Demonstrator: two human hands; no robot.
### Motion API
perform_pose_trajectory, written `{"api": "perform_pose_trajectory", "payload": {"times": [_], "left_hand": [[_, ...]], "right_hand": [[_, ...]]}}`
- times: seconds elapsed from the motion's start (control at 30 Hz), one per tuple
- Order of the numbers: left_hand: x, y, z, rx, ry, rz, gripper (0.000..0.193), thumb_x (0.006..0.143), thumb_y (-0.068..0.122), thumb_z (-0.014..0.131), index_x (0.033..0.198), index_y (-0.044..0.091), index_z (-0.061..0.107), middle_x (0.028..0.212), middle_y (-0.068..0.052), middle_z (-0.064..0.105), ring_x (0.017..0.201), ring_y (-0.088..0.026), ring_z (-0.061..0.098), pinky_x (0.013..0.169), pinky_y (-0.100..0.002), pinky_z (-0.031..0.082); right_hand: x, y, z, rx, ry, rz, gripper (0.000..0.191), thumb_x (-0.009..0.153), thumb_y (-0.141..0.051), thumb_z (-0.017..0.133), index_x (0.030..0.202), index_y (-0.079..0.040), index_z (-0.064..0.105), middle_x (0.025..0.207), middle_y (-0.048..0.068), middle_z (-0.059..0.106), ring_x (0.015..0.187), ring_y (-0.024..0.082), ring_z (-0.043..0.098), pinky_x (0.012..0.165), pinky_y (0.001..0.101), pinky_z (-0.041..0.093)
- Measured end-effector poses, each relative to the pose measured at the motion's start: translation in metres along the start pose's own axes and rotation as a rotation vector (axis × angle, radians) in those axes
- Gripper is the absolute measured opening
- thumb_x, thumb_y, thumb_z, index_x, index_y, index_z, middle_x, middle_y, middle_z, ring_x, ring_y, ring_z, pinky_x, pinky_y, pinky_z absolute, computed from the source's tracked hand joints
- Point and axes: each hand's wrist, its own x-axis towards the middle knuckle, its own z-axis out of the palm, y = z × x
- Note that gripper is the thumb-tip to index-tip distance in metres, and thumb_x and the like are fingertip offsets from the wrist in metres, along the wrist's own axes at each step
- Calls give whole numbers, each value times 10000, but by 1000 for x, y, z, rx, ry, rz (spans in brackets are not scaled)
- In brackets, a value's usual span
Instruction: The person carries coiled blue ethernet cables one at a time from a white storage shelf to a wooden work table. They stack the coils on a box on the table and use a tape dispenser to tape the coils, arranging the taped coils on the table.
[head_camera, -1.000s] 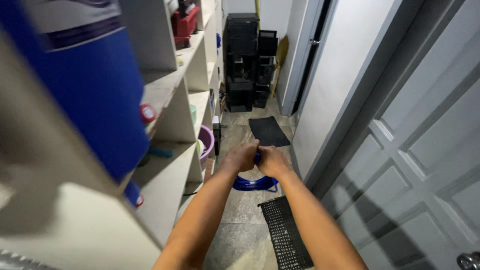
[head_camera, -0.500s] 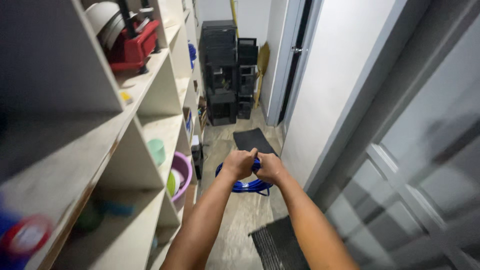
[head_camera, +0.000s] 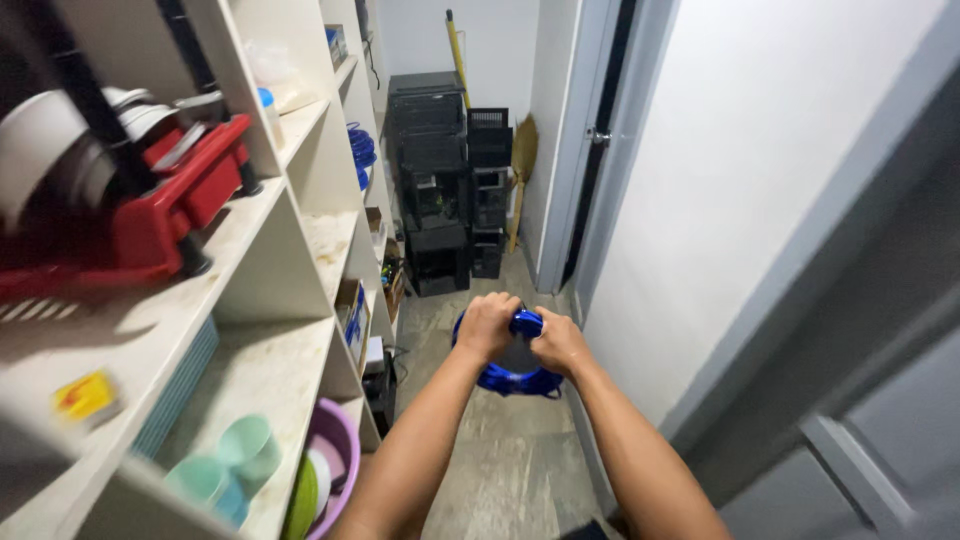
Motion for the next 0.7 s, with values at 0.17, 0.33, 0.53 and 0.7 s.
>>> {"api": "perform_pose_trajectory", "payload": {"times": [0.17, 0.33, 0.53, 0.7], "left_hand": [[66, -40, 60, -10, -43, -54, 337, 612, 160, 787, 921, 107, 664, 902, -113, 673, 949, -346, 660, 783, -495, 536], [140, -75, 111, -32, 11, -149, 201, 675, 128, 725, 865, 98, 668, 863, -123, 687, 925, -355, 667, 788, -492, 553], [223, -121, 154, -102, 109, -468, 138, 714, 119, 696, 850, 99, 700, 891, -140, 721, 915, -381, 687, 778, -510, 554], [267, -167, 184, -161, 143, -535, 207, 710, 129, 720, 915, 106, 715, 917, -152, 729, 897, -390, 696, 770, -503, 555]], "right_hand": [[94, 46, 8, -62, -59, -32, 302, 742, -176, 695, 1042, -137, 701, 993, 226, 727, 990, 454, 661, 841, 532, 531], [194, 91, 8, 143, -31, -137, 355, 697, -156, 722, 1045, -91, 694, 944, 218, 742, 954, 411, 714, 821, 464, 562], [306, 135, -3, 322, -85, -71, 468, 663, -147, 781, 1110, -94, 651, 931, 168, 749, 882, 327, 759, 788, 420, 578], [380, 151, 22, 171, -66, 27, 385, 747, -149, 746, 1119, -91, 667, 922, 196, 752, 898, 359, 747, 796, 432, 568]]}}
